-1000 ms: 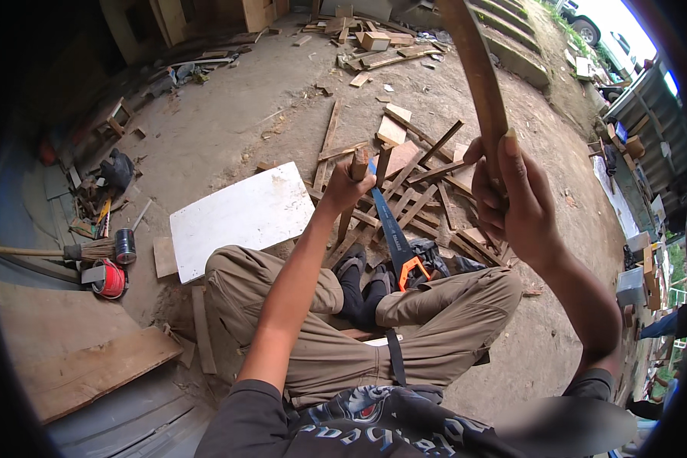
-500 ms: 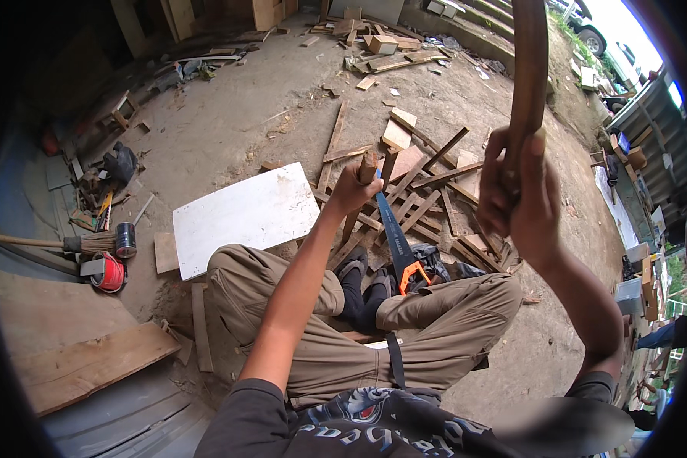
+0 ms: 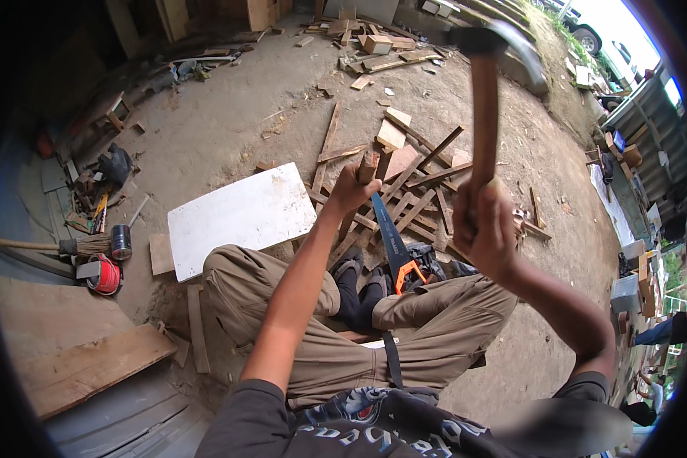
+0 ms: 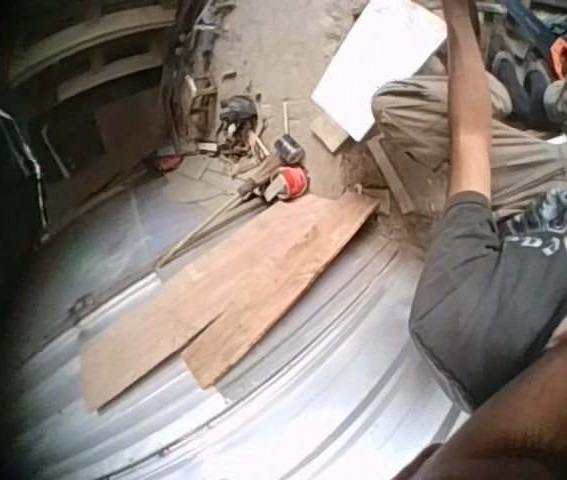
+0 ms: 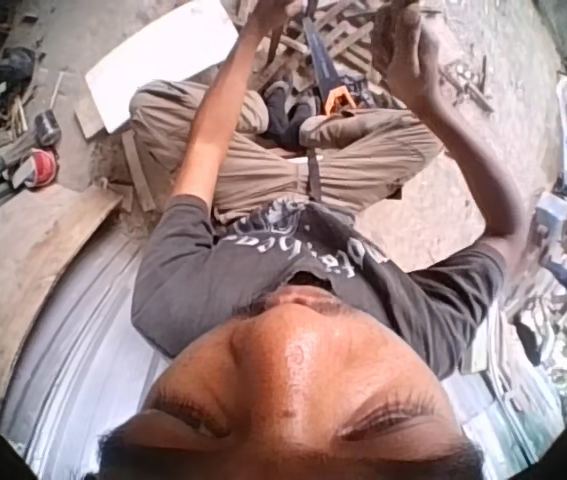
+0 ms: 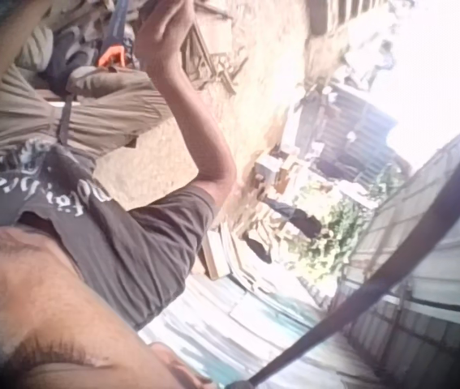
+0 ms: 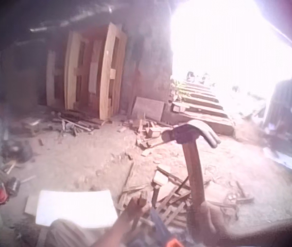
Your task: The person sits on the ground and uses a hand saw to cut a small wooden stick placed on a white board. After sawing, the person uses a hammer to split the stick further and then resumes sawing another piece of wood.
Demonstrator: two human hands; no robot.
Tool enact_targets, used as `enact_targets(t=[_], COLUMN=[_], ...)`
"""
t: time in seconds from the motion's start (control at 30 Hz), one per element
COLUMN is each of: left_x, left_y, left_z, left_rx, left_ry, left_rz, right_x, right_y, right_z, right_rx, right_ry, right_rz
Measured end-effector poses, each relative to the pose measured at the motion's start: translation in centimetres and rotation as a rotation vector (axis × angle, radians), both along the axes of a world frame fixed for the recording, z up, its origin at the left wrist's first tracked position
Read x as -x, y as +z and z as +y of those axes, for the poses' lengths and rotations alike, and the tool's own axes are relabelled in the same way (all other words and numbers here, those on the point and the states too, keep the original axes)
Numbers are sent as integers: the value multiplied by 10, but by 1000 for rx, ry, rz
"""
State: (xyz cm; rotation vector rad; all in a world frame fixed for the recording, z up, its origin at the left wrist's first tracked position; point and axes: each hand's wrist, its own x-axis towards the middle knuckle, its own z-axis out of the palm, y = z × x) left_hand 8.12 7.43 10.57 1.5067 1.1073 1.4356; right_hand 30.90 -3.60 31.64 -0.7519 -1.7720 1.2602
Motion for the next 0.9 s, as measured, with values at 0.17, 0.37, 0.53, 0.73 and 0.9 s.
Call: enact_targets(t=[0.17, 0.37, 0.53, 0.73, 0.9], left_x=[5, 11, 2, 13, 6], left_y=[9, 18, 16, 9, 10], left_z=[-9, -17, -12, -11, -8], left_rx=[-40, -17, -35, -47, -41], left_ry=[12, 60, 40, 39, 21], left_rz=[-44, -44, -67, -56, -67], right_x=[-11, 3, -1, 1, 3], right_y=[-6, 41, -42, -1, -25], right_z=[-6, 3, -3, -11, -7], right_rx=[546, 165, 350, 420, 193], right_ry=[6, -102, 37, -19, -59], right_rz=[-320, -96, -346, -176, 40])
